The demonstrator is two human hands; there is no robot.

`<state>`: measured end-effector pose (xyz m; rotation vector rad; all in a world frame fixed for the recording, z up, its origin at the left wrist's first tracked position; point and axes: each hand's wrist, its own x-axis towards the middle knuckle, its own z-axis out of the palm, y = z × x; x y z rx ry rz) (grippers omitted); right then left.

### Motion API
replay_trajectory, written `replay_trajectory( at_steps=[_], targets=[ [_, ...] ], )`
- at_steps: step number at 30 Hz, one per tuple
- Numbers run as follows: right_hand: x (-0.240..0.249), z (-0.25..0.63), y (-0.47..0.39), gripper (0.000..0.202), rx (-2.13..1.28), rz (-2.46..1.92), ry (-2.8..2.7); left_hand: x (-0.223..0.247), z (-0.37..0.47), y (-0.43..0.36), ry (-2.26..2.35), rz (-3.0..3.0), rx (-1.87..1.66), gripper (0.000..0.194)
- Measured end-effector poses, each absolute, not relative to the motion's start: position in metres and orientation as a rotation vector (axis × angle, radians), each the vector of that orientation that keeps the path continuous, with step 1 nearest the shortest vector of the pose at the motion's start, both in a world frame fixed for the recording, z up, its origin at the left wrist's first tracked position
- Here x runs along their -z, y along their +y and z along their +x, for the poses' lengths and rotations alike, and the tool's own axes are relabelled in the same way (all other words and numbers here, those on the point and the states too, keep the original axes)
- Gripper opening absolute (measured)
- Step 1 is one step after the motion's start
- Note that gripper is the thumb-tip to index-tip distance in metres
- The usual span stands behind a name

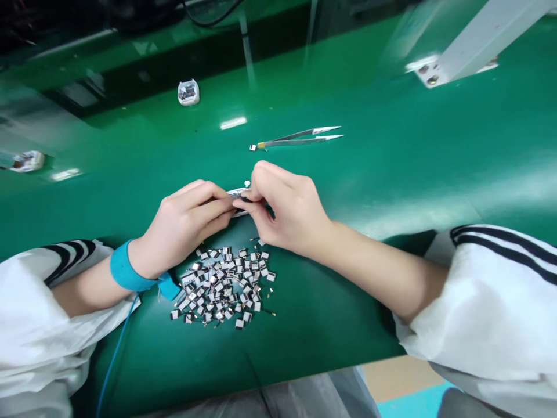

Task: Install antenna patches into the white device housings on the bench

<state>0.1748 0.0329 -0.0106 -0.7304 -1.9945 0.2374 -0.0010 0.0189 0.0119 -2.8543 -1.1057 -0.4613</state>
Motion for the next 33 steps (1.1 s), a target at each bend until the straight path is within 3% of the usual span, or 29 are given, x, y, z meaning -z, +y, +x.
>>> replay_trajectory(
  at_steps=[16, 19, 24, 28, 33],
  targets=[
    [0.011, 0.172, 0.036, 0.021, -0.336, -0.719, -1.984, -0.01, 0.001, 0.016, -1.122, -2.845, 0.424, 0.024],
    [0.006, 0.176, 0.04, 0.018, -0.416, -0.708, -1.859, -0.013, 0.004, 0.009, -1.26, -2.833, 0.397, 0.022],
    [-0.005, 0.185, 0.044, 0.003, -0.57, -0.913, -2.037, -0.029, -0.007, 0.01, -1.599, -2.989, 0.524, 0.038],
    [-0.009, 0.184, 0.041, 0.008, -0.368, -0.981, -2.395, -0.033, -0.018, 0.03, -1.357, -3.239, 0.587, 0.063],
    [-0.003, 0.176, 0.034, 0.018, 0.097, -0.998, -2.552, -0.013, -0.016, 0.047, -1.148, -3.484, 0.567, 0.062]
  ],
)
